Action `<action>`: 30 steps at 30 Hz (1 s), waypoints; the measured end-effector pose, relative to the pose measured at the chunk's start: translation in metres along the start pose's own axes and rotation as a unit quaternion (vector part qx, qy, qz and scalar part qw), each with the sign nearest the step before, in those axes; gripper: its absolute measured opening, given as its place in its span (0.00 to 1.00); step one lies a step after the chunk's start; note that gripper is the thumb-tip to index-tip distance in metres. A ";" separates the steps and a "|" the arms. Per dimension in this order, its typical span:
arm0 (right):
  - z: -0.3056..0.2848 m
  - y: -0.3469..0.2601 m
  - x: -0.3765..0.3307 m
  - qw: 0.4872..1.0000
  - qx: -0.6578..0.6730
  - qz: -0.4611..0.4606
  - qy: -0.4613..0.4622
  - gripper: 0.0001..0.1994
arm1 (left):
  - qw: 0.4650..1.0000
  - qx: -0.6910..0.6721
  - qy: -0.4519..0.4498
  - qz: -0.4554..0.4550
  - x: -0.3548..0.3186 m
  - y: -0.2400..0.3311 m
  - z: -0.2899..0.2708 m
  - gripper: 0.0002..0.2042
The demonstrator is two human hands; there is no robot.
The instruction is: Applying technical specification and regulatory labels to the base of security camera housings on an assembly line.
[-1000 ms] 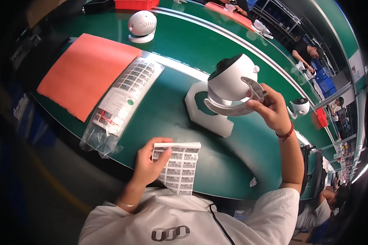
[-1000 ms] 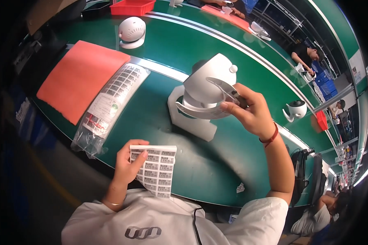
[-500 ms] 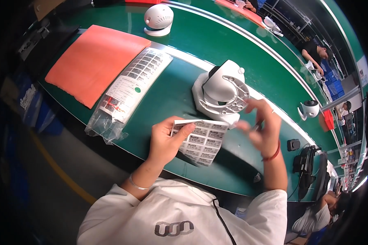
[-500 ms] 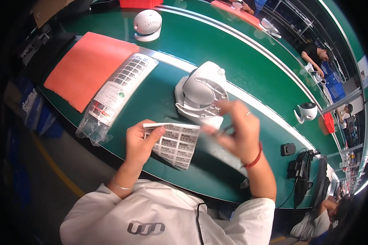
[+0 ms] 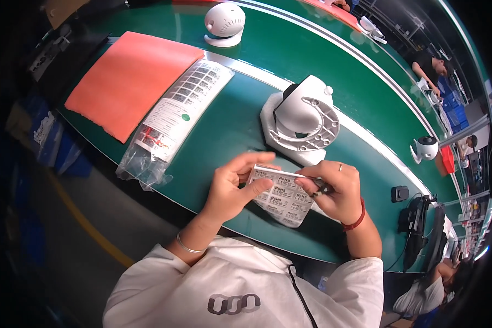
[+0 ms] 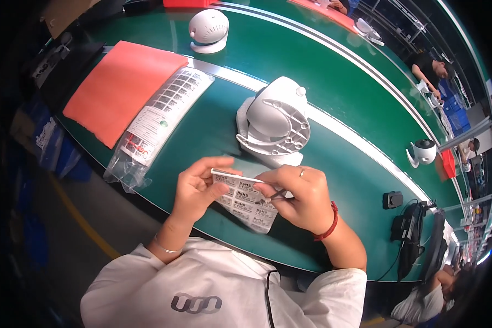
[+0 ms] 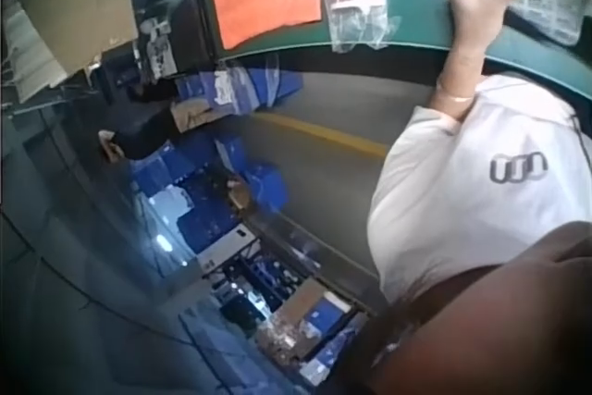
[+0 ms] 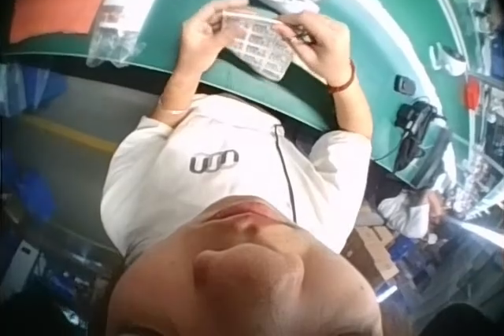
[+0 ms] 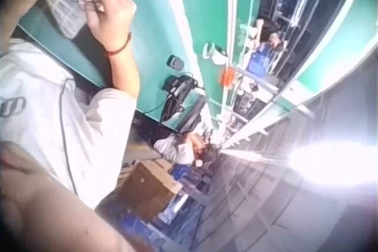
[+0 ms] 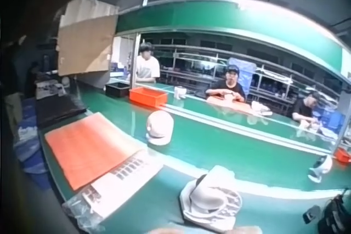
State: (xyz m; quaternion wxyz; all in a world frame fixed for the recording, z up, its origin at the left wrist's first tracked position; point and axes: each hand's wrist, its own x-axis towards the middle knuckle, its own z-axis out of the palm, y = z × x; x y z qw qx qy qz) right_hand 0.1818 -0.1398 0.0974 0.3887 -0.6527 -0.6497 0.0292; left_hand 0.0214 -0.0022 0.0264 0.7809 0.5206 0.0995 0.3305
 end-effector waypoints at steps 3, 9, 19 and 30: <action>-0.004 0.004 0.000 0.999 0.016 0.034 0.000 0.03 | 0.998 0.054 -0.031 0.011 -0.002 -0.001 -0.008 0.08; -0.028 -0.004 -0.002 0.971 -0.013 0.012 0.237 0.39 | 0.990 0.134 -0.009 0.035 -0.005 -0.010 -0.007 0.07; -0.022 -0.027 -0.005 0.918 0.329 0.215 0.051 0.18 | 0.995 0.096 -0.013 0.038 -0.002 -0.012 0.001 0.12; -0.005 -0.023 0.001 0.998 -0.006 -0.048 0.044 0.12 | 0.982 0.171 -0.023 0.071 -0.005 -0.004 0.005 0.24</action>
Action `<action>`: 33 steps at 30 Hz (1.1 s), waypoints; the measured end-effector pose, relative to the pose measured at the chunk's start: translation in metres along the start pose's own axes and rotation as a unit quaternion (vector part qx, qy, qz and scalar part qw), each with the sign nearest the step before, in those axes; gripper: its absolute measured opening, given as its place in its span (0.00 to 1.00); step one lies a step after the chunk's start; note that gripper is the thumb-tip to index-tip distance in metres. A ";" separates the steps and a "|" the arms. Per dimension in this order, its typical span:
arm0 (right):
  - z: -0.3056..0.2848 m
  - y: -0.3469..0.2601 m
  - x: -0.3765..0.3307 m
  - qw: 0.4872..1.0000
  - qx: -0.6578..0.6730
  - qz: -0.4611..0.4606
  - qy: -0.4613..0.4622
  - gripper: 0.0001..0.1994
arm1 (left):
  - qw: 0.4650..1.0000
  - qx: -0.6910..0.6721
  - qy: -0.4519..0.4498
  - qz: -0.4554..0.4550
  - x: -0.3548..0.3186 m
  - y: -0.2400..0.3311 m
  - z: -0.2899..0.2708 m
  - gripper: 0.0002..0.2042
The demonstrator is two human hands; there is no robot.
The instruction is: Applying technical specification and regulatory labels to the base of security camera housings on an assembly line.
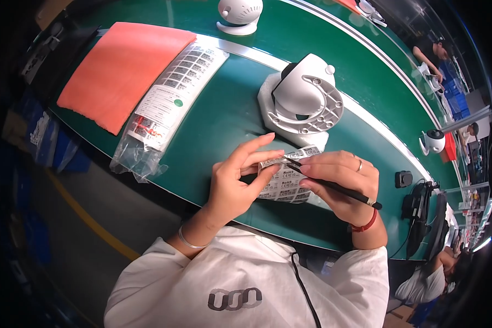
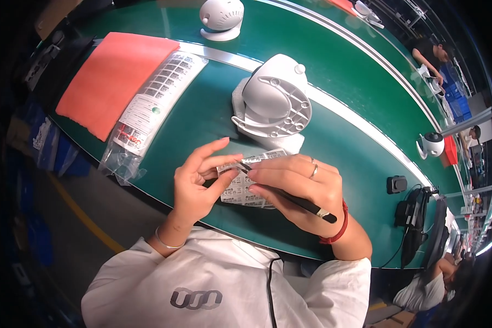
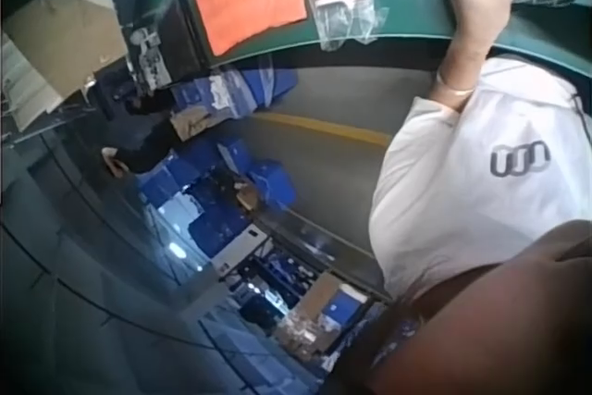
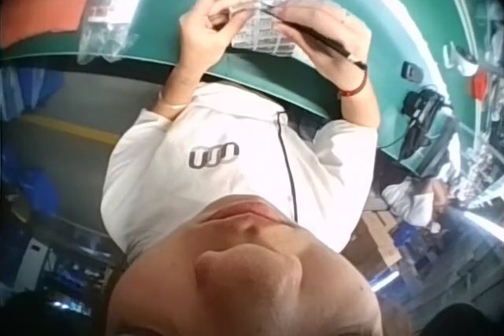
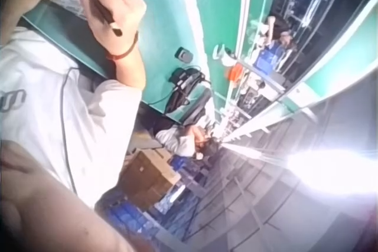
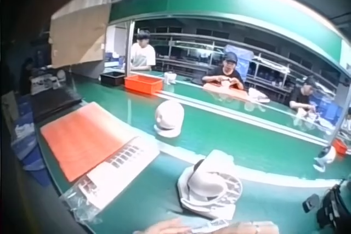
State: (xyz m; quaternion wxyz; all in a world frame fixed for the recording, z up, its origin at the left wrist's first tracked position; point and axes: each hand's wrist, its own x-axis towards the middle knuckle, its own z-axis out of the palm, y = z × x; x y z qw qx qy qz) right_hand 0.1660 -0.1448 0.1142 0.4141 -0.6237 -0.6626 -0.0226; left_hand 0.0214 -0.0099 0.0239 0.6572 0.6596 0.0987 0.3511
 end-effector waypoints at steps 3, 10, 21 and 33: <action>-0.002 0.000 0.000 1.000 -0.002 0.010 -0.014 0.11 | 0.999 0.040 -0.016 0.018 0.000 0.001 0.000 0.26; -0.005 -0.001 -0.002 1.000 -0.015 0.008 -0.009 0.11 | 0.990 0.136 -0.026 0.007 0.004 0.004 -0.006 0.15; 0.011 0.020 -0.013 0.978 -0.165 -0.103 0.075 0.14 | 0.987 0.146 -0.032 -0.061 -0.015 -0.013 -0.023 0.10; 0.045 0.058 -0.028 0.958 -0.243 -0.093 0.118 0.13 | 0.977 0.181 -0.091 -0.064 -0.017 -0.012 -0.031 0.08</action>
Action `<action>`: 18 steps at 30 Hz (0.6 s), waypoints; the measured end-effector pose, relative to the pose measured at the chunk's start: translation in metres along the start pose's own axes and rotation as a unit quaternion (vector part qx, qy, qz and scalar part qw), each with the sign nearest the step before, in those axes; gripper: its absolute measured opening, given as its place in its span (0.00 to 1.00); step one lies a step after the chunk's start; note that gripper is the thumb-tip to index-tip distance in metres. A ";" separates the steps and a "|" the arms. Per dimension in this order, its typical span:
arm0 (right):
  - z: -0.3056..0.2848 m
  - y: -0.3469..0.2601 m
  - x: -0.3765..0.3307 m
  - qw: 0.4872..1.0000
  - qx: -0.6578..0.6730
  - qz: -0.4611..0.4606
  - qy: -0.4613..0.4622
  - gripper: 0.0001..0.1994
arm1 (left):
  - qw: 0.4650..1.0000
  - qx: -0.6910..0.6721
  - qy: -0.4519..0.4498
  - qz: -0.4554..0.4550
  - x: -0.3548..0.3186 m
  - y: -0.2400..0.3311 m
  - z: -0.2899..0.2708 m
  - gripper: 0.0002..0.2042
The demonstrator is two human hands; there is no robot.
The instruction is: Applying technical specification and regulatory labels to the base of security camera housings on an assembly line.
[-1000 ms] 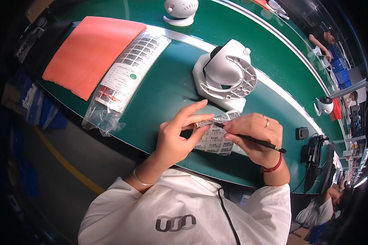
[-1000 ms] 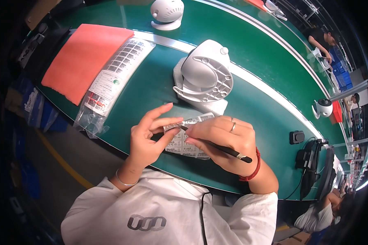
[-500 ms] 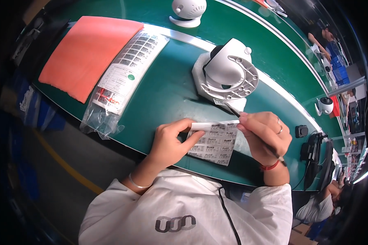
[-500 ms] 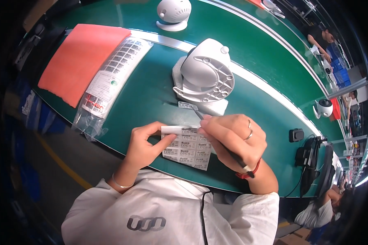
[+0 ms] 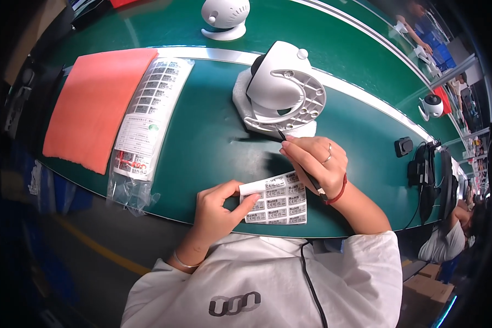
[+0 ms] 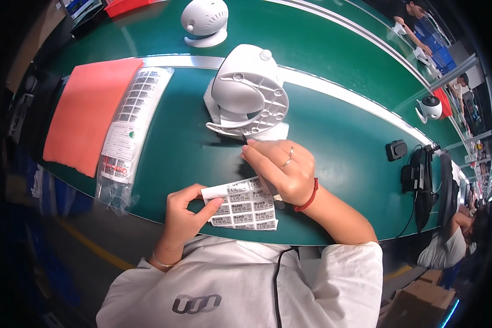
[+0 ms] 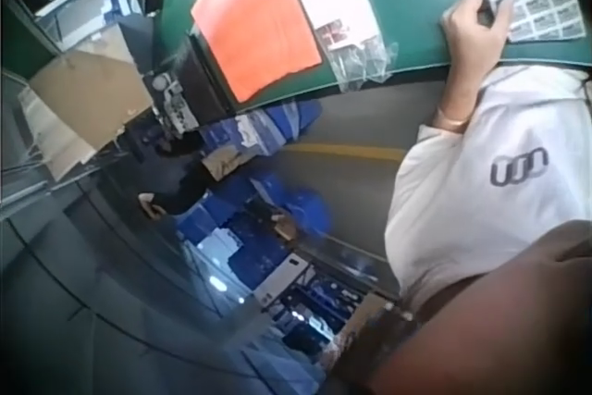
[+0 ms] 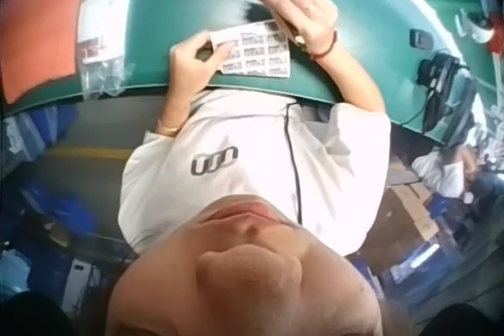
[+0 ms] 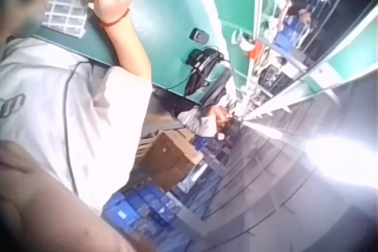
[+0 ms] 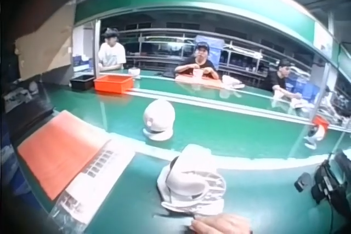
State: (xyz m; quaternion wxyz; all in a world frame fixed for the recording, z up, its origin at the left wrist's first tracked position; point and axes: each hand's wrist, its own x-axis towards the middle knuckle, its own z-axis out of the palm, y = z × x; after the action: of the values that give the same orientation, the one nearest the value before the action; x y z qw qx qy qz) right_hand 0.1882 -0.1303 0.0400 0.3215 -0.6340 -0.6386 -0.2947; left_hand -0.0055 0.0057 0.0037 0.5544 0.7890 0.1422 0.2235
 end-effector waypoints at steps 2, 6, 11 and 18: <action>0.002 0.003 0.000 1.000 -0.001 -0.005 0.004 0.13 | 1.000 0.001 -0.002 0.002 0.000 -0.001 0.000 0.08; 0.004 0.006 0.001 1.000 -0.002 -0.008 -0.001 0.14 | 1.000 0.010 0.002 0.010 -0.001 -0.003 0.000 0.08; 0.003 0.010 0.000 1.000 0.006 -0.028 0.004 0.14 | 1.000 0.012 0.000 0.008 0.000 -0.002 0.000 0.09; 0.004 0.012 -0.004 0.999 0.010 -0.041 0.011 0.14 | 1.000 0.004 0.004 0.006 0.000 -0.001 0.001 0.09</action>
State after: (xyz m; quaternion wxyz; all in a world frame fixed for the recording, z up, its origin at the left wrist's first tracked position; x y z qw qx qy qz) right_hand 0.2003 -0.1289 0.0340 0.3223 -0.6010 -0.6634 -0.3078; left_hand -0.0051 0.0052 0.0025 0.5498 0.7910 0.1404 0.2289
